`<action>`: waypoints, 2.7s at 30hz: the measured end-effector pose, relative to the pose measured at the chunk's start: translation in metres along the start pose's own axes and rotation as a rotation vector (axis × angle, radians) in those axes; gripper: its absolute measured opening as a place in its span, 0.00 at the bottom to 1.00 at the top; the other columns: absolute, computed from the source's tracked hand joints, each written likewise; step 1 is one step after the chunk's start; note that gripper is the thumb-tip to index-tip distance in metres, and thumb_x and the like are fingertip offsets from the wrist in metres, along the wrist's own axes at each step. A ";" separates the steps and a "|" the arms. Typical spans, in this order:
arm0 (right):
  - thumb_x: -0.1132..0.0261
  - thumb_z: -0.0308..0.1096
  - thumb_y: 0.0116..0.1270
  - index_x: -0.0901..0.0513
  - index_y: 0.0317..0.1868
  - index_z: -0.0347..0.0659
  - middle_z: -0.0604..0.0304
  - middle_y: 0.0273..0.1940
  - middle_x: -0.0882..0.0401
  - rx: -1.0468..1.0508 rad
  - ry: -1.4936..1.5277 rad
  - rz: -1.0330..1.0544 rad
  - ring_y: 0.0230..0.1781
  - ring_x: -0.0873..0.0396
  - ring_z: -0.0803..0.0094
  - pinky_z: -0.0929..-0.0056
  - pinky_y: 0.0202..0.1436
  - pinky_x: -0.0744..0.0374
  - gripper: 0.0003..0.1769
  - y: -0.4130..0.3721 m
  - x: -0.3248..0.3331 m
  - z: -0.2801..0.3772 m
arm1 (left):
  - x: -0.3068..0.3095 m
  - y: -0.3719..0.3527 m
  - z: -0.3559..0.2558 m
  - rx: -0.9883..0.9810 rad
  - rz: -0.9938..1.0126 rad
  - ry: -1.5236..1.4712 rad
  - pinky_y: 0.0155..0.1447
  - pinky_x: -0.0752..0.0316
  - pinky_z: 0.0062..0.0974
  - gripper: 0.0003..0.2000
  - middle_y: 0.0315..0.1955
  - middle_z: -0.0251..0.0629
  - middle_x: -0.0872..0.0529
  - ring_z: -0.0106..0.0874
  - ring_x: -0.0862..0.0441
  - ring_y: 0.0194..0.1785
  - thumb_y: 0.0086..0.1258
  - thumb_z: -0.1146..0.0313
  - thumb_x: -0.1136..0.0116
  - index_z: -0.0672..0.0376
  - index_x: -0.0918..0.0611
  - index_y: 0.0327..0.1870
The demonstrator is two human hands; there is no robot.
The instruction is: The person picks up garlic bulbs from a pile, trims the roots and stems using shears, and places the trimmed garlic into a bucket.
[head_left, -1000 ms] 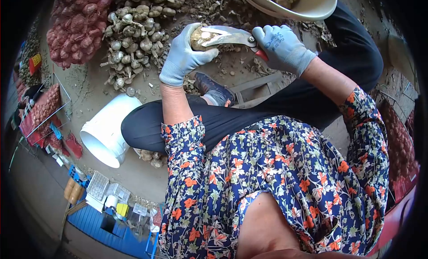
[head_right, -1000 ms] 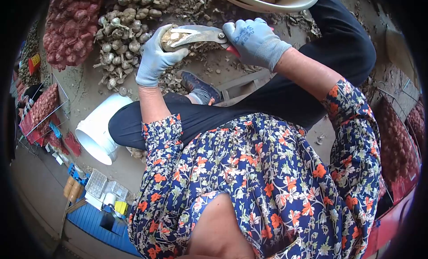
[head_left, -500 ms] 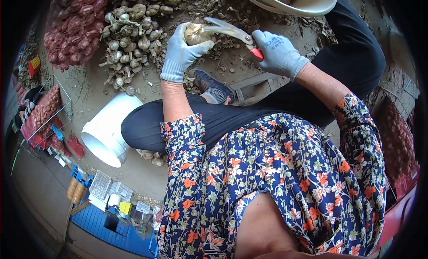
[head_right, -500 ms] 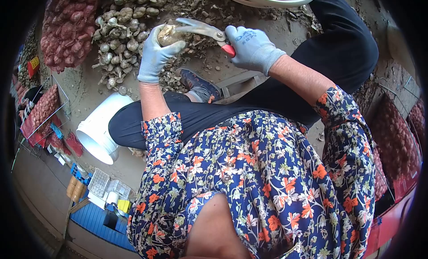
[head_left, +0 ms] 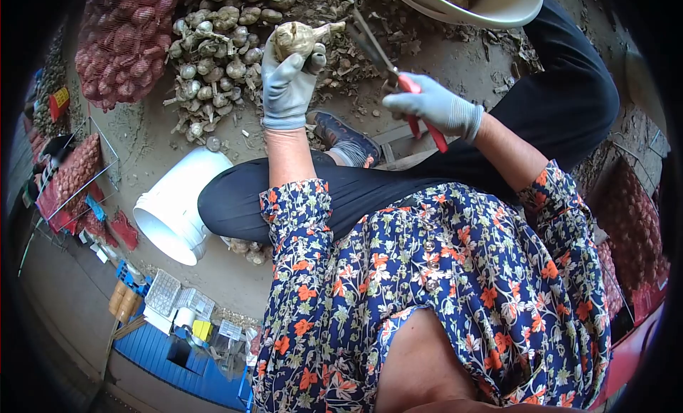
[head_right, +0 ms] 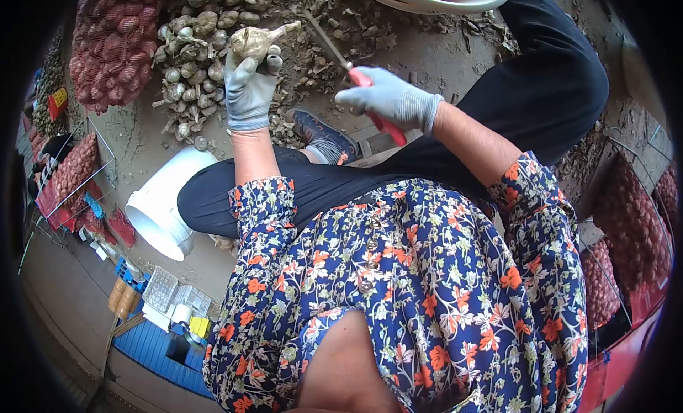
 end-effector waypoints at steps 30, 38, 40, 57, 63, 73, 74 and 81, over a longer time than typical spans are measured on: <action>0.36 0.42 0.63 0.27 0.30 0.40 0.66 0.23 0.28 -0.316 0.086 -0.100 0.21 0.28 0.78 0.75 0.25 0.27 0.15 0.000 -0.031 -0.039 | 0.192 0.113 -0.144 0.378 -0.776 2.022 0.57 0.26 0.40 0.32 0.47 0.53 0.17 0.49 0.18 0.48 0.46 0.58 0.25 0.65 0.23 0.52; 0.38 0.45 0.60 0.30 0.40 0.35 0.36 0.38 0.21 -0.010 -0.613 -0.239 0.44 0.24 0.39 0.51 0.49 0.26 0.21 0.007 -0.023 -0.004 | 0.121 0.064 -0.110 -0.073 -0.481 0.849 0.40 0.19 0.24 0.24 0.37 0.39 0.17 0.28 0.18 0.37 0.53 0.84 0.41 0.61 0.25 0.54; 0.39 0.44 0.61 0.30 0.42 0.36 0.39 0.39 0.21 0.054 -0.761 -0.238 0.43 0.23 0.42 0.53 0.48 0.25 0.20 0.013 -0.022 0.014 | 0.078 0.042 -0.085 0.003 -0.323 0.608 0.37 0.20 0.22 0.26 0.39 0.37 0.19 0.26 0.19 0.36 0.53 0.87 0.44 0.59 0.28 0.57; 0.40 0.48 0.64 0.29 0.49 0.40 0.48 0.41 0.20 0.268 -1.404 -0.418 0.41 0.17 0.54 0.55 0.45 0.23 0.22 0.005 -0.007 0.056 | -0.022 -0.010 -0.037 -0.174 -0.095 1.293 0.54 0.25 0.24 0.29 0.45 0.40 0.19 0.27 0.20 0.47 0.48 0.72 0.30 0.65 0.25 0.54; 0.41 0.46 0.65 0.29 0.48 0.38 0.45 0.39 0.18 0.157 -1.240 -0.320 0.43 0.18 0.52 0.54 0.46 0.22 0.21 0.011 -0.005 0.041 | -0.017 -0.005 -0.027 -0.220 -0.080 1.417 0.48 0.23 0.20 0.25 0.40 0.33 0.16 0.21 0.19 0.42 0.51 0.71 0.29 0.66 0.22 0.52; 0.37 0.51 0.61 0.27 0.43 0.36 0.42 0.39 0.20 0.105 -0.535 -0.252 0.41 0.20 0.49 0.59 0.46 0.24 0.25 0.015 -0.006 -0.007 | 0.016 0.000 0.000 -0.039 -0.186 0.189 0.50 0.19 0.31 0.16 0.41 0.43 0.20 0.34 0.17 0.42 0.61 0.84 0.45 0.65 0.29 0.50; 0.38 0.55 0.60 0.25 0.44 0.36 0.44 0.42 0.19 0.024 -0.405 -0.180 0.46 0.20 0.49 0.58 0.51 0.25 0.27 0.012 -0.011 -0.011 | 0.017 -0.002 0.003 -0.023 -0.179 -0.011 0.51 0.19 0.31 0.15 0.40 0.43 0.20 0.35 0.17 0.42 0.61 0.85 0.45 0.64 0.29 0.48; 0.35 0.47 0.64 0.26 0.33 0.38 0.64 0.24 0.27 0.095 0.005 0.007 0.24 0.26 0.77 0.74 0.29 0.26 0.18 0.025 -0.030 0.009 | 0.000 -0.010 0.012 0.013 -0.182 0.249 0.39 0.22 0.20 0.21 0.41 0.32 0.19 0.22 0.20 0.41 0.59 0.82 0.39 0.57 0.26 0.54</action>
Point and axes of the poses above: each hand's wrist, its own y-axis towards the middle knuckle, its own x-axis out of the back of the hand, z = x × y, the point moved 5 cm from there along y, towards the middle knuckle
